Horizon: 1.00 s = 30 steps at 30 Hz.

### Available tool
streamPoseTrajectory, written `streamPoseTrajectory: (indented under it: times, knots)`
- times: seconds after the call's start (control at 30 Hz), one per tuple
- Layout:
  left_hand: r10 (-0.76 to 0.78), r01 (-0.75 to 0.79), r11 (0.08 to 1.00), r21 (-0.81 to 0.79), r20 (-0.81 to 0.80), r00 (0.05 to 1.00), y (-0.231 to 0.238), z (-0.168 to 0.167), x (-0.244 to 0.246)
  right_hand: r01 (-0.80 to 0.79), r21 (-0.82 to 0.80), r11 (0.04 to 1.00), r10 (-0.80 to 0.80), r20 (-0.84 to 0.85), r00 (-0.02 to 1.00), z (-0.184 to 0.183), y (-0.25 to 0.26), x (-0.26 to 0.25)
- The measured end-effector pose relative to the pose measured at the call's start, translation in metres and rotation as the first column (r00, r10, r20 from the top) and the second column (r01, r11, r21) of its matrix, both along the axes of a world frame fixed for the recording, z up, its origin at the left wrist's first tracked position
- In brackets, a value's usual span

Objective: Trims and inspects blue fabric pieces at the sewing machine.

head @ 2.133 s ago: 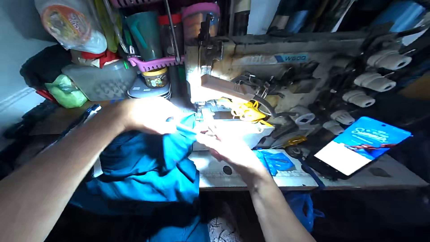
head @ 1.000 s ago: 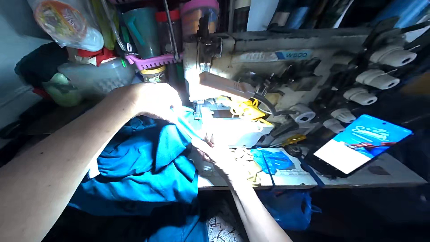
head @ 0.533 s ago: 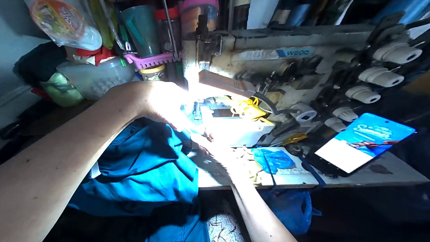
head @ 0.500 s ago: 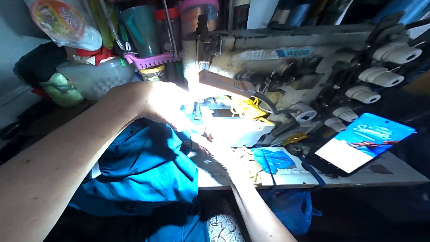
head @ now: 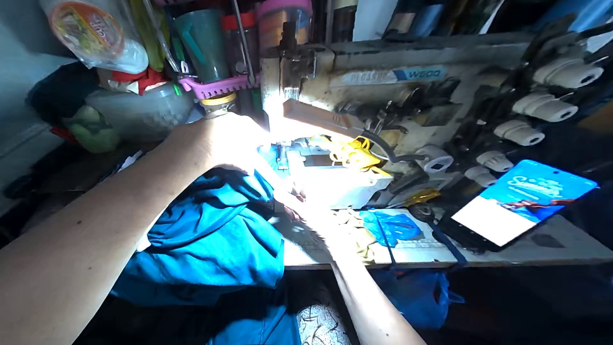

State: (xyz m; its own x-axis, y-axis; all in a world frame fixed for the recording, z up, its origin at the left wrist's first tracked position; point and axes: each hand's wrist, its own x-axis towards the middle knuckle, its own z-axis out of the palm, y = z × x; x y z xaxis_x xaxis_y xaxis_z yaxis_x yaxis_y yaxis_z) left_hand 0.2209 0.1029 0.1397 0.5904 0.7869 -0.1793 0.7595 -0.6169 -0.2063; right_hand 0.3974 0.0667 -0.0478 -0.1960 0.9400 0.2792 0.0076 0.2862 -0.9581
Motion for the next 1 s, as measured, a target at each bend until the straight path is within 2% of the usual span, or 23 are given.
streamPoseTrajectory:
  times: [0.07,0.1,0.23,0.27,0.37,0.47,0.53,0.6,0.7,0.8,0.93,1.0]
  knots:
    - [0.055,-0.054,0.998,0.028,-0.047,0.997,-0.001,0.004,0.001,-0.005,-0.036,0.999,0.004,-0.009,1.0,0.003,-0.002,-0.001]
    - [0.022,-0.021,1.0,0.016,-0.041,0.999,0.0,0.005,-0.001,-0.004,-0.048,0.999,0.003,-0.018,1.0,0.004,-0.003,-0.001]
    - [-0.204,0.246,0.953,-0.175,0.228,0.952,-0.001,0.002,-0.004,-0.017,-0.078,0.997,0.017,-0.007,1.0,0.003,-0.006,0.002]
    - [-0.204,0.248,0.951,-0.186,0.229,0.952,-0.002,0.001,-0.002,-0.022,-0.063,0.998,0.024,0.021,1.0,-0.001,-0.006,0.005]
    - [-0.084,0.089,0.988,-0.127,0.046,0.995,-0.005,0.004,0.004,-0.021,-0.033,0.999,0.023,0.066,0.998,-0.006,-0.004,0.008]
    - [-0.043,0.044,0.996,-0.073,0.011,0.999,0.0,0.001,0.002,-0.018,-0.032,0.999,0.019,0.051,0.998,-0.005,-0.005,0.008]
    - [-0.036,0.053,0.985,-0.165,0.104,0.994,-0.003,0.002,0.001,-0.019,-0.051,0.999,0.02,0.03,0.999,-0.003,-0.006,0.007]
    - [-0.074,0.127,0.961,-0.246,0.214,0.974,-0.004,0.0,-0.003,-0.028,-0.042,0.999,0.027,-0.036,0.999,-0.001,-0.004,0.003]
    - [-0.127,0.186,0.953,-0.238,0.242,0.962,0.001,-0.011,-0.011,0.007,-0.066,0.998,-0.01,-0.039,0.999,-0.003,-0.009,0.001]
    - [-0.044,0.11,0.953,-0.283,0.23,0.972,0.007,-0.022,-0.016,-0.004,-0.043,0.999,0.003,-0.008,1.0,-0.008,-0.006,0.004]
    - [-0.04,0.129,0.971,-0.2,0.395,0.918,0.021,-0.047,-0.024,0.017,0.001,1.0,-0.017,0.017,1.0,-0.01,-0.006,0.001]
    - [0.037,0.028,0.991,-0.132,0.463,0.885,0.026,-0.061,-0.02,0.076,0.011,0.997,-0.076,0.067,0.995,-0.013,-0.009,-0.003]
